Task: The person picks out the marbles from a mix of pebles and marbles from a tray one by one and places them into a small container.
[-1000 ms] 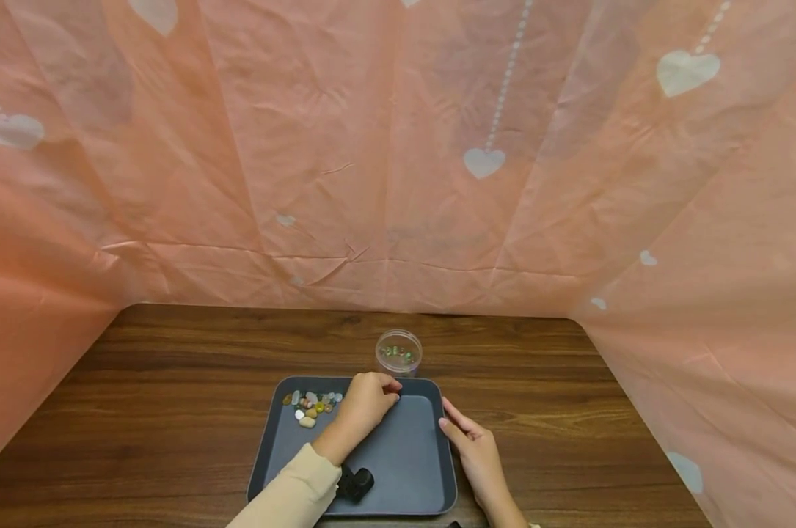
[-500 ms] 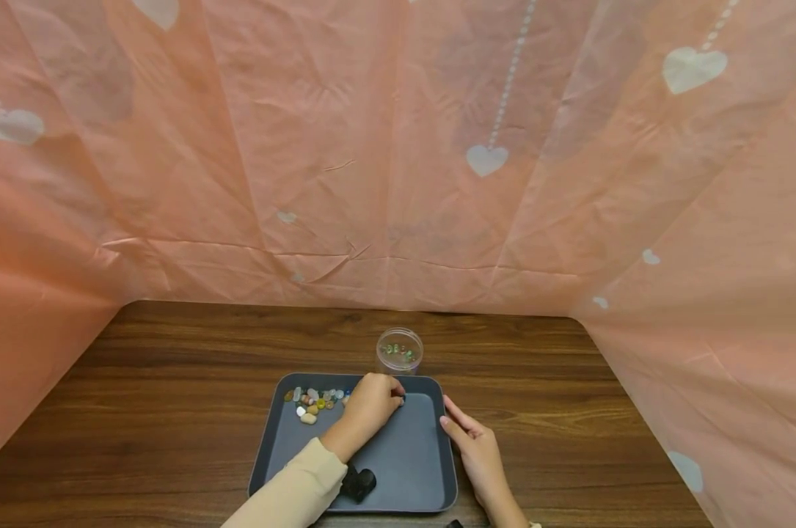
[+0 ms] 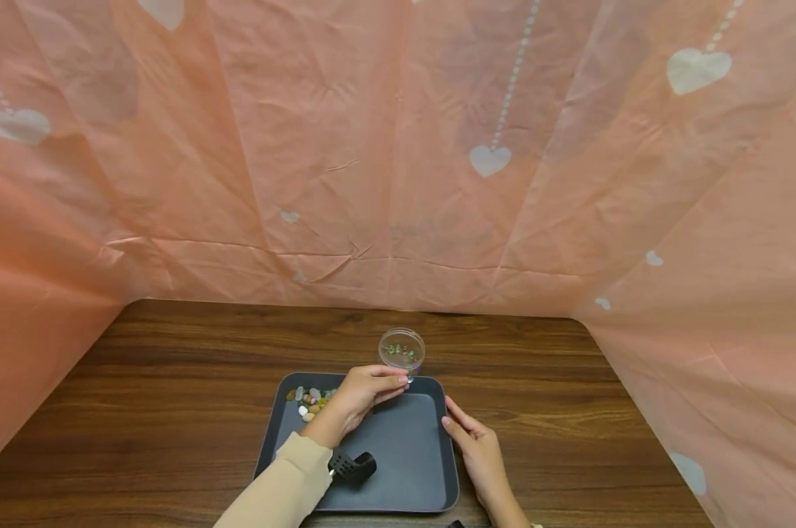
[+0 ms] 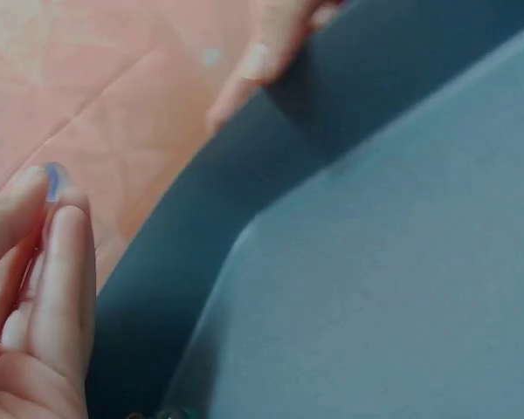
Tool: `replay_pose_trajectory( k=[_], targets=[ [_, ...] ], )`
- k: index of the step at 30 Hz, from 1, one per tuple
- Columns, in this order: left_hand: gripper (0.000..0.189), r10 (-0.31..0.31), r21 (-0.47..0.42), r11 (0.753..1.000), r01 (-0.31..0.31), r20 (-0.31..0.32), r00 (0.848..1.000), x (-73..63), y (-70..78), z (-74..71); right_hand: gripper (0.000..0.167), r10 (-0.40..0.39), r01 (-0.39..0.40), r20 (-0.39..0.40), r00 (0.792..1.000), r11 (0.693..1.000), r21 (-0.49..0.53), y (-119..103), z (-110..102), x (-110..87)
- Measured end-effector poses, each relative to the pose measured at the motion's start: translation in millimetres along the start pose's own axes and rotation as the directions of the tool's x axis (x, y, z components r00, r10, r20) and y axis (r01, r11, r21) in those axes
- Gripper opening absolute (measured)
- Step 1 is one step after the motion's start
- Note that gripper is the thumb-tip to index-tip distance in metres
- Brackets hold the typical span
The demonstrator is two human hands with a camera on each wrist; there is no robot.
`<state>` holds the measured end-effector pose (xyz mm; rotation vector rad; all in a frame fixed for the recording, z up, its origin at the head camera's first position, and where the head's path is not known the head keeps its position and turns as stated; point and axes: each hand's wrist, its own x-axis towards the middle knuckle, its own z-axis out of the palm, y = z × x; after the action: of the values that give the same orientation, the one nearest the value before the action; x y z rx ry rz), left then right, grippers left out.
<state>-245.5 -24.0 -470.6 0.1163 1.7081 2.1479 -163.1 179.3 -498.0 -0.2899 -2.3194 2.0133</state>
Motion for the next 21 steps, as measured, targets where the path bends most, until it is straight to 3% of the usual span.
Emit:
replay_pose_trajectory(
  k=[5, 12, 17, 21],
  targets=[
    [0.038, 0.001, -0.129, 0.992, -0.001, -0.001, 1.000, 1.2, 5.4, -6.0, 0.043, 0.006, -0.006, -0.002, 1.000, 1.000, -0.006, -1, 0, -0.3],
    [0.038, 0.023, -0.163, 0.986, -0.033, -0.062, 0.998, 3.1, 25.7, -11.8, 0.043, 0.004, -0.004, 0.001, 1.000, 1.000, 0.003, -1, 1, -0.7],
    [0.034, 0.045, -0.111, 0.992, -0.055, -0.092, 0.995, 7.1, 41.9, -16.5, 0.043, 0.016, -0.016, -0.001, 1.000, 1.000, 0.007, -1, 0, -0.3],
    [0.030, 0.075, 0.045, 0.997, -0.070, -0.139, 0.987, 11.0, 48.1, -16.2, 0.043, 0.005, -0.005, -0.002, 1.000, 1.000, 0.003, -1, -1, -0.6]
  ],
)
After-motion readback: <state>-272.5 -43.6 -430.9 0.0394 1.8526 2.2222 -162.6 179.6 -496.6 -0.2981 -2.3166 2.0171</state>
